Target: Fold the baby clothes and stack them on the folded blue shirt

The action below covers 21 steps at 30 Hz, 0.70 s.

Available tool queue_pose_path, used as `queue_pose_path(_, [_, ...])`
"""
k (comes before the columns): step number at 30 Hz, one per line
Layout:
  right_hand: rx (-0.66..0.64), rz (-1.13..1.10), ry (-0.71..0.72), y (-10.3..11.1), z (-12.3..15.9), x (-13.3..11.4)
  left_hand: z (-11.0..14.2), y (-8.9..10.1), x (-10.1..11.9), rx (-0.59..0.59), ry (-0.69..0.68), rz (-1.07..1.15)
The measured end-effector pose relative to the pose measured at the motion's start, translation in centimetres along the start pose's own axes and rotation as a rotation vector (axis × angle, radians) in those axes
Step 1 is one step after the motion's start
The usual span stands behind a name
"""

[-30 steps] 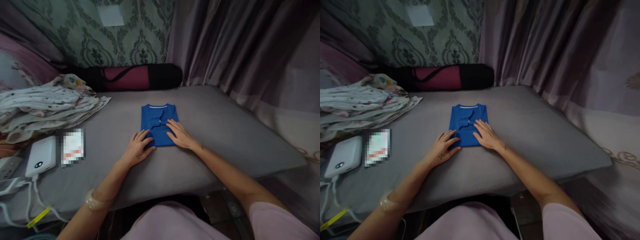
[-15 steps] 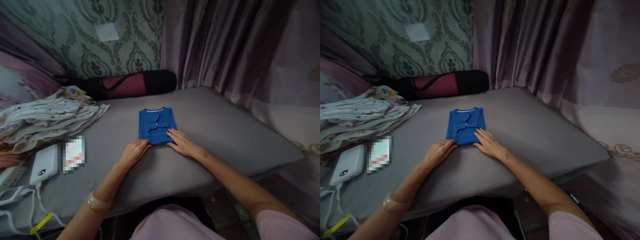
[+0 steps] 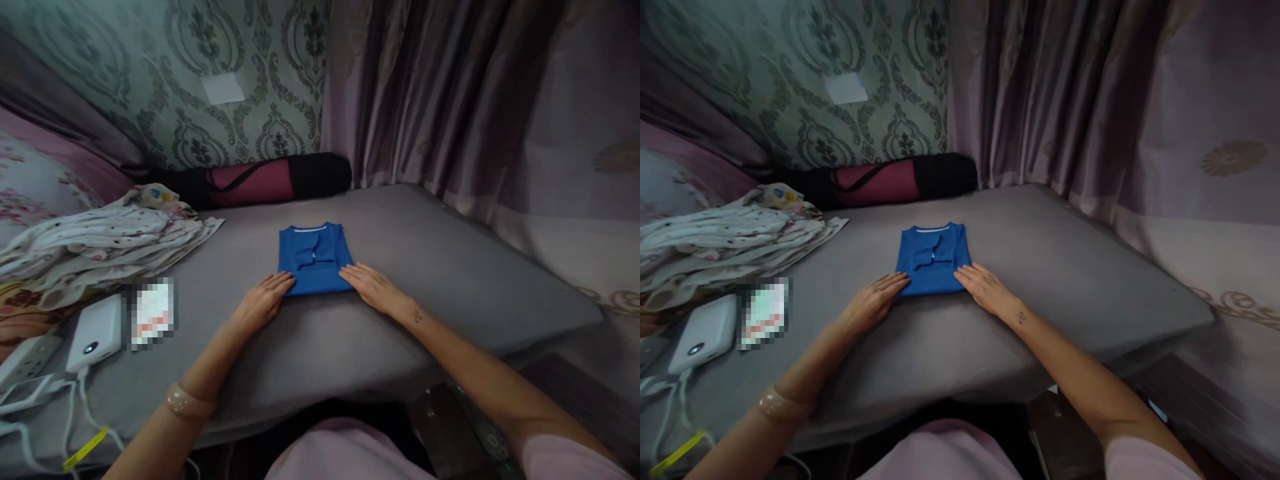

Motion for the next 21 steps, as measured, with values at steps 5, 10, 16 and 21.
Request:
queue_pose_path(5, [0.014,0.053,0.052,2.5,1.0,-2.2,2.0,1.7,1.8,0.111,-0.094,-0.116])
queue_pose_path(10, [0.01,0.034,0.106,4.6,2.8,-5.3,4.9,2.7,4.2,0.132,-0.141,-0.104])
queue_pose_path(16, [-0.037,-0.131,0.102,6.5,4.8,-8.4,7.9,4.3,6.6,0.06,-0.121,0.105])
queue_pose_path(21, [0.022,-0.363,-0.088,6.8,4.0,-6.3,7.2,4.2,3.8,0.069,0.32,0.463])
Point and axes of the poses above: each hand's wrist, its own z-axis away from the middle knuckle, its own y-axis out of the back of the hand, x = y × z, the point moved 7 cm from there along -z, towards the middle knuckle, and after that the axes turned 9 degrees about y, right-handed, at the moved point
